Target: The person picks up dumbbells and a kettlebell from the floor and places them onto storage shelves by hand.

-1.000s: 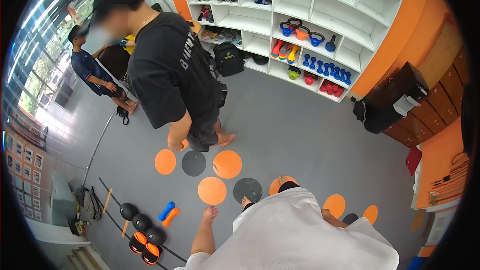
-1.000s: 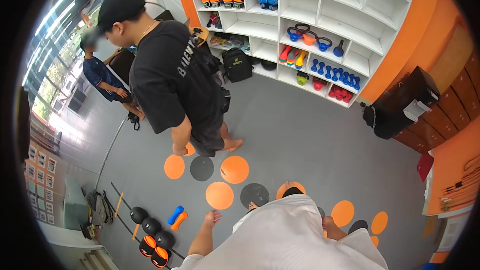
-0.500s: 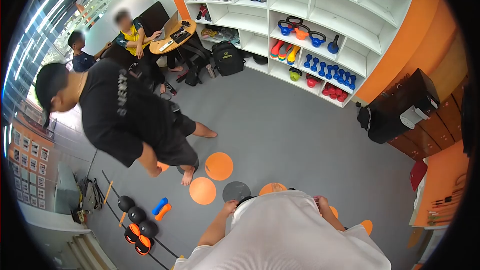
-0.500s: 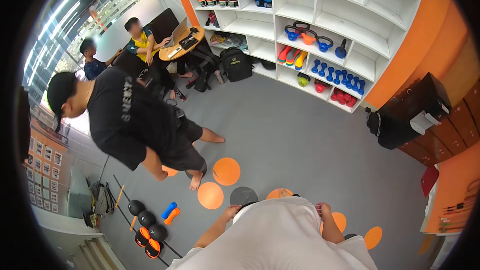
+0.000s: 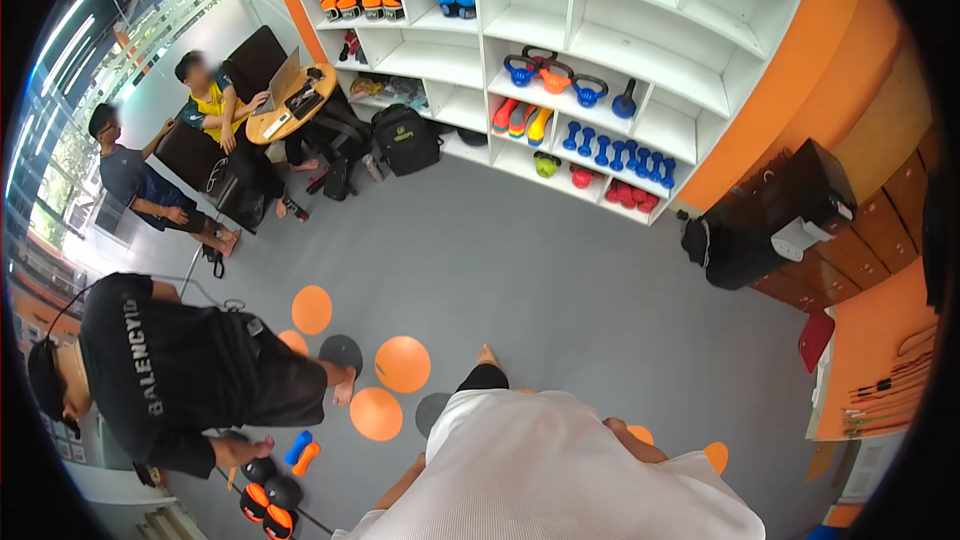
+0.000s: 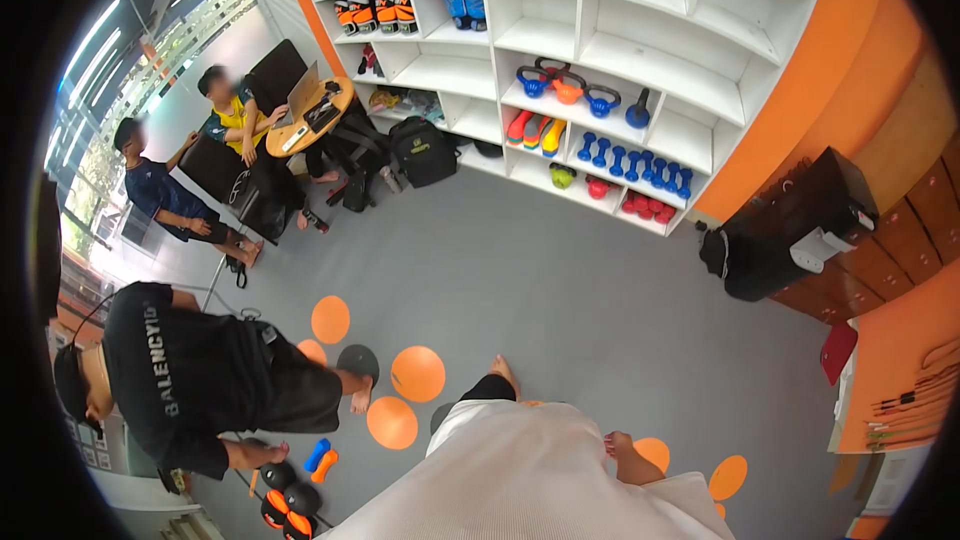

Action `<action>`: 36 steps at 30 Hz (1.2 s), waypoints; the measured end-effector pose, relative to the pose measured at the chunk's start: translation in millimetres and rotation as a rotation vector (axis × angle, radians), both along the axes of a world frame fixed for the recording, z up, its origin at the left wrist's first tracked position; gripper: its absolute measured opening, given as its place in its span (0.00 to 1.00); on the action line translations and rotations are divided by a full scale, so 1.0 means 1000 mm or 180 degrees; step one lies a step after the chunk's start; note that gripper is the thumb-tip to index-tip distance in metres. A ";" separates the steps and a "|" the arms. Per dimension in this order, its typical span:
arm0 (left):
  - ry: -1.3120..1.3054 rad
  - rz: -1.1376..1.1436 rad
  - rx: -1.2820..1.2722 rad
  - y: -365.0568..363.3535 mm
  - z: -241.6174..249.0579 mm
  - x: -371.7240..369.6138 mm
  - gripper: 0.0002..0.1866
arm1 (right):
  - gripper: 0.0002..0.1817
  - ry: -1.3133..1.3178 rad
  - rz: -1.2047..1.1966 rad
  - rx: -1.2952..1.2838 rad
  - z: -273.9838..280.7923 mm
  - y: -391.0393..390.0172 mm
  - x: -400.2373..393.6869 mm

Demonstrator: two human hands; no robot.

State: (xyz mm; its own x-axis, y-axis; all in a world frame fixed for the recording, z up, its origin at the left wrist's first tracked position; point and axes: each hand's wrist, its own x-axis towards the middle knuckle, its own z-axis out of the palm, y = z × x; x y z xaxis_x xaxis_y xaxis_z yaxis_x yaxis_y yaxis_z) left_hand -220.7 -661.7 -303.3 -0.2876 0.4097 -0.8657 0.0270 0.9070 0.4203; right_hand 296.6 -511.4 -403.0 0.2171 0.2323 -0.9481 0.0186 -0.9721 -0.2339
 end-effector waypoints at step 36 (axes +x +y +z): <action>-0.1990 0.2337 0.0571 0.241 0.129 -0.015 0.25 | 0.10 0.1007 0.6222 0.2142 0.217 0.536 -0.458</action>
